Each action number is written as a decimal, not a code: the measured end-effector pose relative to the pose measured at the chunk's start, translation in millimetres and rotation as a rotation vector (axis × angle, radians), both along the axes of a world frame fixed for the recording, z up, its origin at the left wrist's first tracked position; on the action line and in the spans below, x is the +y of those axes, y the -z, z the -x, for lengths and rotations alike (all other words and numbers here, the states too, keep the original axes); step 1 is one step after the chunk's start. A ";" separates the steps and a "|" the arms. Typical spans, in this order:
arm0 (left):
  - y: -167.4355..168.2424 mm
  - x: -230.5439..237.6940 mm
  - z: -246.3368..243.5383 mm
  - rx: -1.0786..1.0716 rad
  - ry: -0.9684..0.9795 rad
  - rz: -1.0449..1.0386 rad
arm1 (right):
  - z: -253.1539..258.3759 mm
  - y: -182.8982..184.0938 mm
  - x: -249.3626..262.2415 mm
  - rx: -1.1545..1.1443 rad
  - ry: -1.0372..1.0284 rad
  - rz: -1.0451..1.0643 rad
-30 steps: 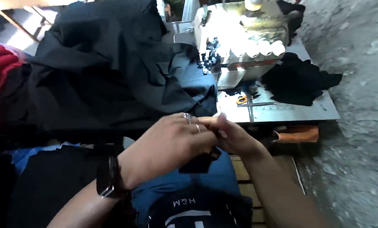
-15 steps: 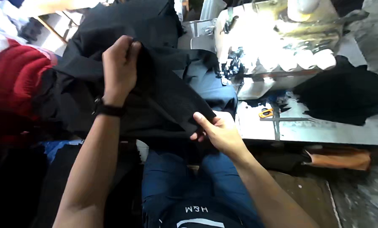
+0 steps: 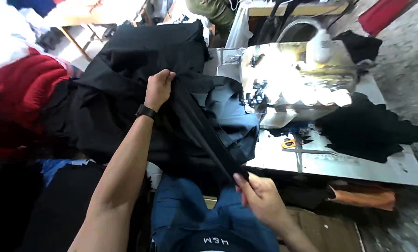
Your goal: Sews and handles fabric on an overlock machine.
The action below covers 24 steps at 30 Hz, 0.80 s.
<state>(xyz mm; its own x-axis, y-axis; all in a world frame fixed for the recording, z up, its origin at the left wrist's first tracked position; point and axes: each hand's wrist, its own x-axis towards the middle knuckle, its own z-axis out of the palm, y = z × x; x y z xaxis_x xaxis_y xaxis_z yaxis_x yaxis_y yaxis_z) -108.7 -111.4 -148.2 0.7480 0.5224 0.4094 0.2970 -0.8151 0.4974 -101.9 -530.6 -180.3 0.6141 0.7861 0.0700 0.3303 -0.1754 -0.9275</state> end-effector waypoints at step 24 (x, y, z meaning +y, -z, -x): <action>-104.2 -207.1 85.0 0.090 0.738 0.039 | 1.1 -76.8 34.4 0.402 -0.457 -0.193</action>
<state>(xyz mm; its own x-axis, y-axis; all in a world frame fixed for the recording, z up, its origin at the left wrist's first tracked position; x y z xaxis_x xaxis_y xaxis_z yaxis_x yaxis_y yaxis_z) -193.7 -318.6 -44.0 0.9397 -0.1158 0.3217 -0.2799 -0.8009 0.5294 -103.0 -496.2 -103.5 0.2279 0.9711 0.0705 -0.0479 0.0835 -0.9954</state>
